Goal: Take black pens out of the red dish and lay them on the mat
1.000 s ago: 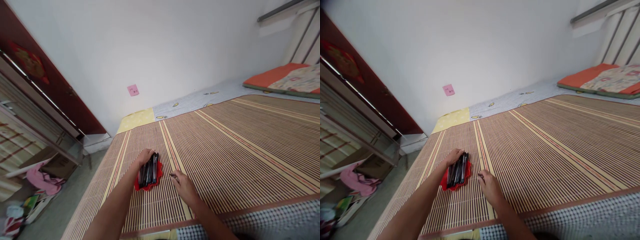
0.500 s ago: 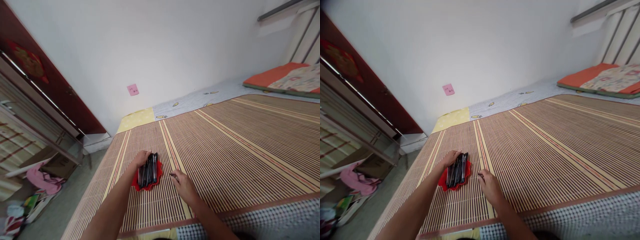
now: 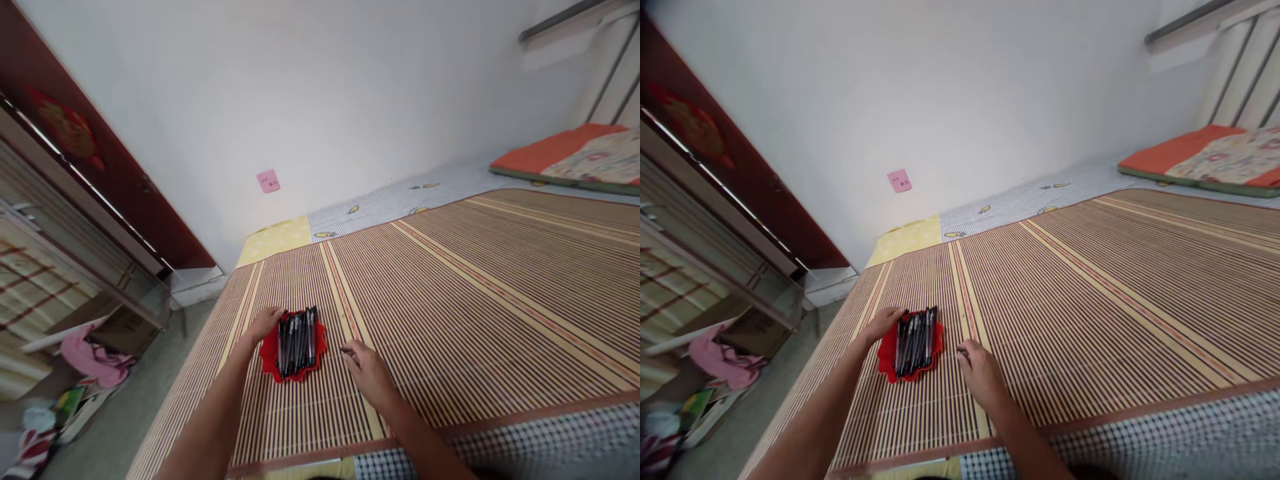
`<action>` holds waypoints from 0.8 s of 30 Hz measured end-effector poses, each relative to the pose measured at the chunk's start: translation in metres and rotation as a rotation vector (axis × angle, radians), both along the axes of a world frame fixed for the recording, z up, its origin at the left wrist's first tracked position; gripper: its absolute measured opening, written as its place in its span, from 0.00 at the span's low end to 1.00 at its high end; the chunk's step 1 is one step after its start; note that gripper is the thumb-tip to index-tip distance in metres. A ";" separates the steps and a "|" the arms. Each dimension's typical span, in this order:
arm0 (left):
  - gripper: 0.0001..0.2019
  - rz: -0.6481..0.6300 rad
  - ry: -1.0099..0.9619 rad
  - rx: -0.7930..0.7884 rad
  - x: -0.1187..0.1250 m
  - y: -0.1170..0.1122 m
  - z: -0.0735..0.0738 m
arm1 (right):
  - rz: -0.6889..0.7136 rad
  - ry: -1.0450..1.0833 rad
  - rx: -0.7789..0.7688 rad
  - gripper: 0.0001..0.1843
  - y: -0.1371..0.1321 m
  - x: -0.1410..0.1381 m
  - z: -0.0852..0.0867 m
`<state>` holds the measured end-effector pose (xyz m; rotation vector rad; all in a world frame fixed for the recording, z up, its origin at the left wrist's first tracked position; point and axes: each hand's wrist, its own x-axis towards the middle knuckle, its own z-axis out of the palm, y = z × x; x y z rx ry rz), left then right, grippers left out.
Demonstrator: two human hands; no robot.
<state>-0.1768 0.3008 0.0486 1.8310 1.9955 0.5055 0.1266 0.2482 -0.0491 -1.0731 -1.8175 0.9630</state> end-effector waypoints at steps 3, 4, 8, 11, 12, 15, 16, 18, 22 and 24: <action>0.26 -0.015 -0.060 -0.012 0.004 -0.005 -0.009 | 0.008 0.000 -0.012 0.11 0.000 0.000 0.001; 0.26 -0.006 -0.080 -0.006 0.006 -0.005 -0.012 | 0.010 -0.002 -0.017 0.11 0.000 0.000 0.001; 0.27 0.082 -0.189 0.064 0.013 -0.010 -0.016 | 0.001 -0.005 -0.015 0.11 -0.001 0.002 0.003; 0.28 0.180 -0.324 0.194 0.016 -0.018 -0.004 | -0.003 0.012 -0.006 0.11 -0.001 0.001 0.004; 0.28 0.219 -0.381 0.252 0.019 -0.023 0.001 | -0.005 0.021 -0.001 0.11 -0.001 0.001 0.003; 0.29 0.302 -0.583 0.399 0.043 -0.043 0.016 | -0.013 0.104 -0.033 0.13 0.004 -0.002 -0.001; 0.31 0.305 -0.663 0.427 0.058 -0.051 0.018 | -0.017 0.160 -0.077 0.14 0.006 -0.003 -0.002; 0.29 0.275 -1.154 0.479 0.096 -0.063 0.017 | -0.041 0.314 -0.202 0.17 0.010 -0.003 -0.004; 0.29 0.098 -2.021 0.244 0.170 -0.073 0.001 | -0.109 0.628 -0.359 0.23 0.017 0.002 0.000; 0.31 0.035 -2.139 0.182 0.190 -0.072 -0.009 | -0.114 0.765 -0.424 0.25 0.019 0.007 0.004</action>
